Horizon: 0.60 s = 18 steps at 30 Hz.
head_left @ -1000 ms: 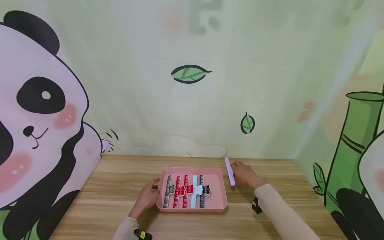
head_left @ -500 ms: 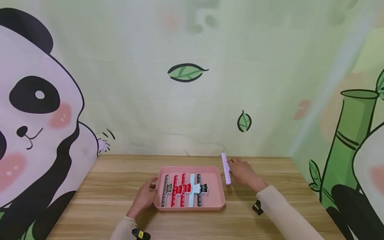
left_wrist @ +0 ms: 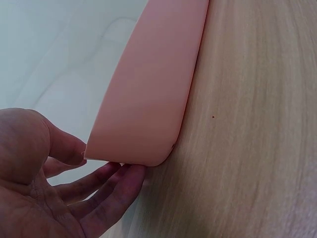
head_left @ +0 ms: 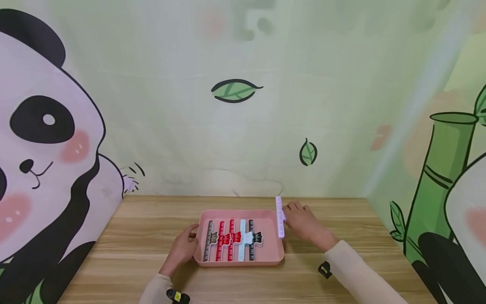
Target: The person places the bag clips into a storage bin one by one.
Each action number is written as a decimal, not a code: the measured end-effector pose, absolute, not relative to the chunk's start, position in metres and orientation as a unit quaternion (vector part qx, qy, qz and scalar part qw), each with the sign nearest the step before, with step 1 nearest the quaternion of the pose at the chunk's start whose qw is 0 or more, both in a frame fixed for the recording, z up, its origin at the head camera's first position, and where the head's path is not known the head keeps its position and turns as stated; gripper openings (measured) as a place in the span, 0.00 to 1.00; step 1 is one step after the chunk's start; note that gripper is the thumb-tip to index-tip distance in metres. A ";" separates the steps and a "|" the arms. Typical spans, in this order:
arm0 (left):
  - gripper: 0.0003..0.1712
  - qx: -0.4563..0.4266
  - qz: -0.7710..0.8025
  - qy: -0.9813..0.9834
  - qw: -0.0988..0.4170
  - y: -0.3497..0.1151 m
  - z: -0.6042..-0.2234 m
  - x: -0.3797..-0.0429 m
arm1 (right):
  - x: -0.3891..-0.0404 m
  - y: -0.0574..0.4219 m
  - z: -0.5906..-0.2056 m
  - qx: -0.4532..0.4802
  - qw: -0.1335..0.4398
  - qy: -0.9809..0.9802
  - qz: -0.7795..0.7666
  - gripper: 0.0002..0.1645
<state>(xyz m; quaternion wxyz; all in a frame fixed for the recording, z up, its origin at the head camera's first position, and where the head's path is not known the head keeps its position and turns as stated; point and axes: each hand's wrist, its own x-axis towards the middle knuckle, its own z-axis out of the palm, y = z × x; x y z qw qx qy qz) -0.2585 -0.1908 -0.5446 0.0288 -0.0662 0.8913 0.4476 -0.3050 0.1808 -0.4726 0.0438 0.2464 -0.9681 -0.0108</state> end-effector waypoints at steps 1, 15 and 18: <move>0.30 -0.065 0.446 0.892 0.028 -0.191 -0.545 -0.258 | -0.304 0.180 -0.473 0.250 0.048 -0.967 -0.011 0.27; 0.30 -0.070 0.456 0.887 0.033 -0.190 -0.545 -0.257 | -0.288 0.159 -0.486 0.267 0.014 -0.962 -0.052 0.33; 0.30 -0.070 0.456 0.887 0.033 -0.190 -0.545 -0.258 | -0.286 0.156 -0.489 0.270 0.003 -0.961 -0.060 0.35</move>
